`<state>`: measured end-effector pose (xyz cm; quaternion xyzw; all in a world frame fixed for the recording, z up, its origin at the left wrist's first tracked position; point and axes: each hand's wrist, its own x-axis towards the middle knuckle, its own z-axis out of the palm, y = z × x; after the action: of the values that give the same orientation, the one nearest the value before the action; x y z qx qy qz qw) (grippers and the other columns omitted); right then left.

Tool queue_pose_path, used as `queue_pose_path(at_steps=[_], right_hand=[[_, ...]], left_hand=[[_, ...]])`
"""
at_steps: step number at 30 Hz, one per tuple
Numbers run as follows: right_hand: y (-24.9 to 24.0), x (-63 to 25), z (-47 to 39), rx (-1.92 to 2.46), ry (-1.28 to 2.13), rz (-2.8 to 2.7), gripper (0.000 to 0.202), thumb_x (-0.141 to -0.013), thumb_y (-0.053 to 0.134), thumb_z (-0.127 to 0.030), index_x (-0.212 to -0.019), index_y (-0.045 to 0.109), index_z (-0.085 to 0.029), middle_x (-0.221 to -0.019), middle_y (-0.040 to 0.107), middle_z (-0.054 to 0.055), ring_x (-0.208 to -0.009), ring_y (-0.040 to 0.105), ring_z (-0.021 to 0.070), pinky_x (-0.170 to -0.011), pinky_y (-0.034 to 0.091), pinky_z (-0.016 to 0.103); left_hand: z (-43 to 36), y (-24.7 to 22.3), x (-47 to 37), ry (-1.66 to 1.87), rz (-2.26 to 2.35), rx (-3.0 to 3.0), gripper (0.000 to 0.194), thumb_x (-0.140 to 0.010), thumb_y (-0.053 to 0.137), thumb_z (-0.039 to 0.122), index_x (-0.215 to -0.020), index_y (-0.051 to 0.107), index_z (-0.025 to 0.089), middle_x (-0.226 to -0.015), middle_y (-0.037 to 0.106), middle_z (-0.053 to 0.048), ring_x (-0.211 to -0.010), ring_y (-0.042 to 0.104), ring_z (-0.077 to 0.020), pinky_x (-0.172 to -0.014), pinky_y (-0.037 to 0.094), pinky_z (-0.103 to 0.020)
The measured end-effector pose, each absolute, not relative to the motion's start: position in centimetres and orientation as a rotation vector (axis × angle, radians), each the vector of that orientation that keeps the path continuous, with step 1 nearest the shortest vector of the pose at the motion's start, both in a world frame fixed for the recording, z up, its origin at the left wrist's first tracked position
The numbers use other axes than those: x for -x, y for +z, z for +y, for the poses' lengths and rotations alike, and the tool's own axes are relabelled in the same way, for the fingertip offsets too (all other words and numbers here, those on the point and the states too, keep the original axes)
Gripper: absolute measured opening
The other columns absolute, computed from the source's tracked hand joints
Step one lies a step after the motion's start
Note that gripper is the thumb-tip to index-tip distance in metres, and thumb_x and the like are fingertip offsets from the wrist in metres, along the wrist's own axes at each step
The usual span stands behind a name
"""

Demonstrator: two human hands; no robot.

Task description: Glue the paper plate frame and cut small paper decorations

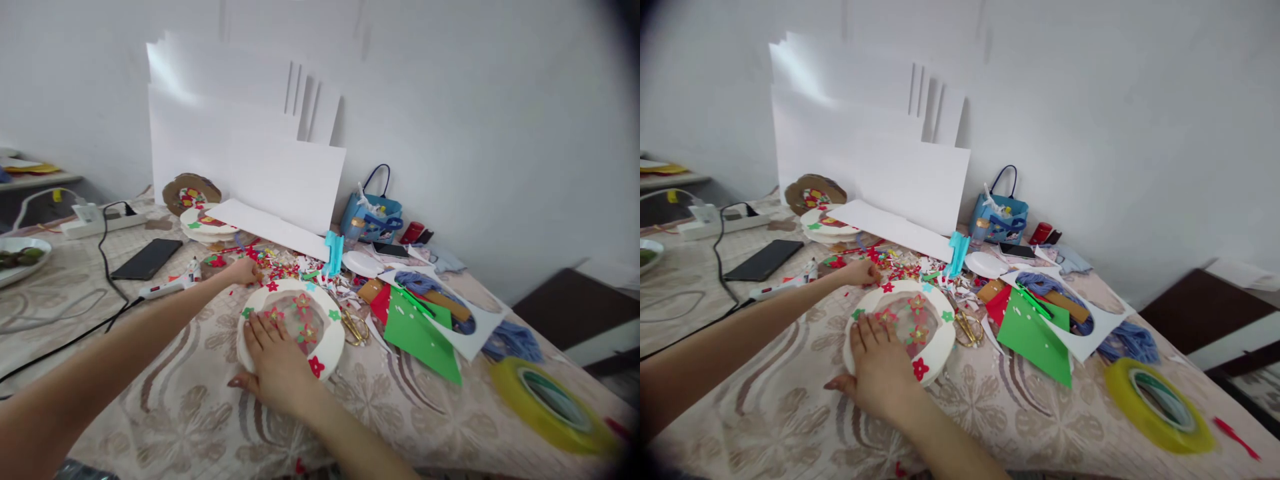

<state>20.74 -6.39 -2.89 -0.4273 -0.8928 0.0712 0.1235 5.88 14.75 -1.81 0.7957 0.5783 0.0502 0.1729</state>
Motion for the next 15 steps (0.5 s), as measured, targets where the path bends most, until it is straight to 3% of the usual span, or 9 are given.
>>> queue_pose_path(at_steps=[8, 12, 15], right_hand=[[-2.8, -20.8, -6.5, 1.245, 0.206, -2.599, 0.076, -0.091, 0.026, -0.059, -0.143, 0.023, -0.004, -0.151, 0.018, 0.017, -0.14, 0.012, 0.0275, -0.114, 0.017, 0.045], [-2.8, -20.8, -6.4, 1.226, 0.212, -2.591, 0.079, -0.09, 0.025, -0.062, -0.143, 0.023, -0.004, -0.151, 0.019, 0.017, -0.14, 0.014, 0.0277, -0.114, 0.018, 0.045], [-3.0, -20.9, -6.4, 1.22, 0.207, -2.583, 0.08, -0.089, 0.025, -0.063, -0.143, 0.023, -0.004, -0.15, 0.02, 0.017, -0.14, 0.015, 0.0282, -0.113, 0.018, 0.045]], left_hand=[[16.5, 2.0, -5.1, 0.26, 1.761, -2.147, 0.034, -0.087, 0.055, 0.032, -0.117, 0.054, 0.016, -0.118, 0.057, -0.009, -0.1, 0.058, -0.0234, -0.082, 0.05, -0.043], [14.3, 1.2, -2.7, 0.069, 1.666, -2.003, 0.03, -0.087, 0.056, 0.03, -0.113, 0.056, 0.015, -0.111, 0.06, -0.008, -0.092, 0.061, -0.0201, -0.076, 0.053, -0.039], [13.5, -0.2, -2.0, 0.112, 1.568, -1.965, 0.03, -0.087, 0.055, 0.029, -0.114, 0.055, 0.015, -0.112, 0.06, -0.009, -0.092, 0.061, -0.0198, -0.076, 0.053, -0.039]])
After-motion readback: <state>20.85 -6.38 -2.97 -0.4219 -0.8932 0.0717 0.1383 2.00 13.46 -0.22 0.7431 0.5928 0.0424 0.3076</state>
